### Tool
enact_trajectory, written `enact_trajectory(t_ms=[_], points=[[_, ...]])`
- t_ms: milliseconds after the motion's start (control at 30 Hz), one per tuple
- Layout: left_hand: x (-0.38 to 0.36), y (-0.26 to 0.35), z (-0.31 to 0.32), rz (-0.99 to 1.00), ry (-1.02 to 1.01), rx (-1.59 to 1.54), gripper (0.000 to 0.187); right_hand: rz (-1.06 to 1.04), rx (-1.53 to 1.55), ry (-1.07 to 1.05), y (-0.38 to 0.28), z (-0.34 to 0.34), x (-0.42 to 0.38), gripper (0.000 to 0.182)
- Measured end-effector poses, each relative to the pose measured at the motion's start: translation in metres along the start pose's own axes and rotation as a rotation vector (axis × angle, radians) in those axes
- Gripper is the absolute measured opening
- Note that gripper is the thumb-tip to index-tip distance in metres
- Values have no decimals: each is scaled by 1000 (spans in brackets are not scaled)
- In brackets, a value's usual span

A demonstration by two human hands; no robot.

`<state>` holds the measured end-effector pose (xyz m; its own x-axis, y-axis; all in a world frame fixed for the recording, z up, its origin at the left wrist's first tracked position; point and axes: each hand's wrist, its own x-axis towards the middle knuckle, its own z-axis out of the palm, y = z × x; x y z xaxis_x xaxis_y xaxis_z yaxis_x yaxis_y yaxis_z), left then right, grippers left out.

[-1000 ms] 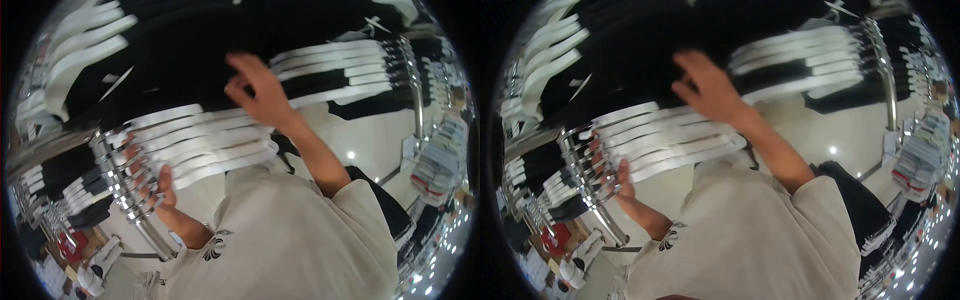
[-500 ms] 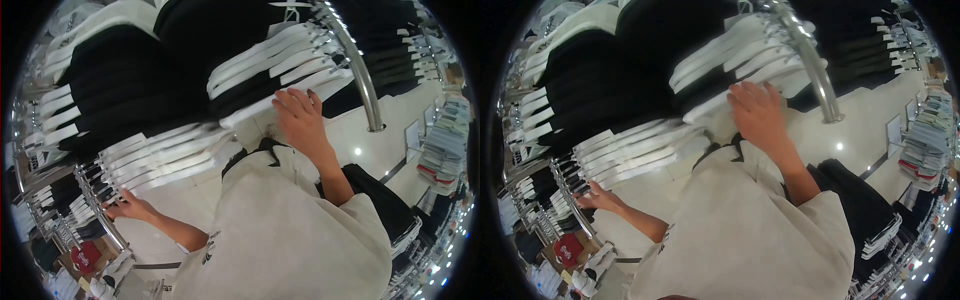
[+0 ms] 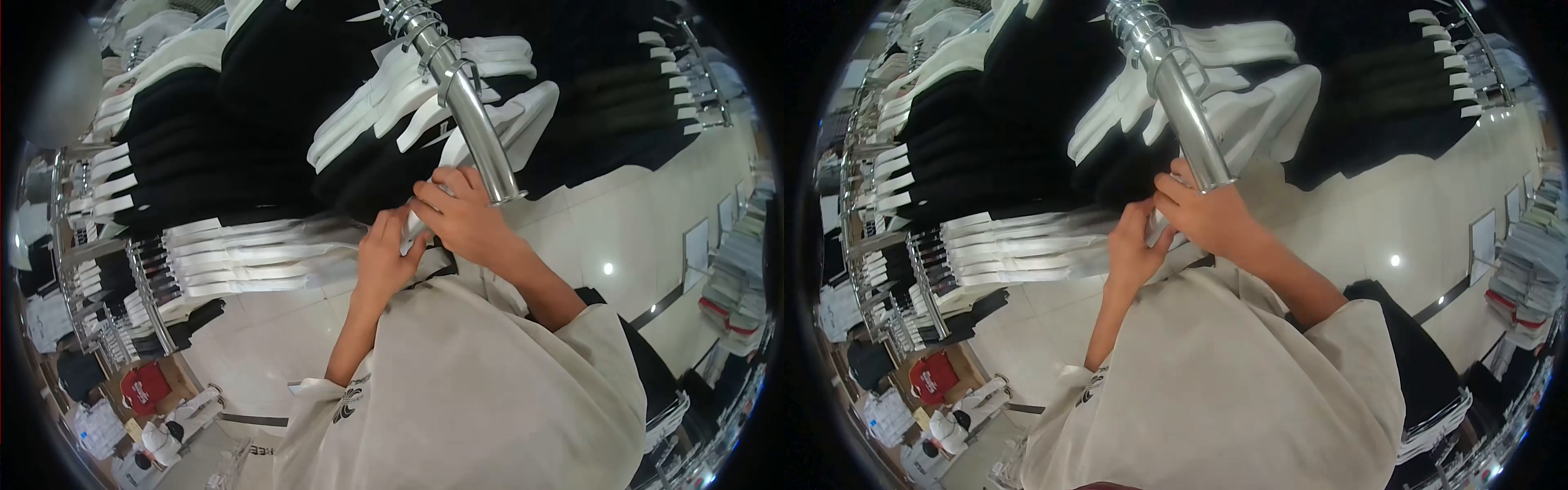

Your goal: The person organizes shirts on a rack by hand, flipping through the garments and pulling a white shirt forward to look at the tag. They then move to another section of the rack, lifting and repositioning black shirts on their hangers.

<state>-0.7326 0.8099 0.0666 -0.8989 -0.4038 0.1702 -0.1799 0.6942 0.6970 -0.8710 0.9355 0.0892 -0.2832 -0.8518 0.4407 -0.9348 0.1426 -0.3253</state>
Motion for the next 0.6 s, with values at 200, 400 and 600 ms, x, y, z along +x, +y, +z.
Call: enact_trajectory(t_ms=[200,400,600], points=[[-27,26,12,-113,-215,-155,32,11,114,418,17,-30,-30,17],[-36,34,11,-192,-310,-139,32,232,-81,389,99,-53,-16,37],[-47,41,-1,-80,-325,-37,26,304,8,-32,123,-47,-38,34]])
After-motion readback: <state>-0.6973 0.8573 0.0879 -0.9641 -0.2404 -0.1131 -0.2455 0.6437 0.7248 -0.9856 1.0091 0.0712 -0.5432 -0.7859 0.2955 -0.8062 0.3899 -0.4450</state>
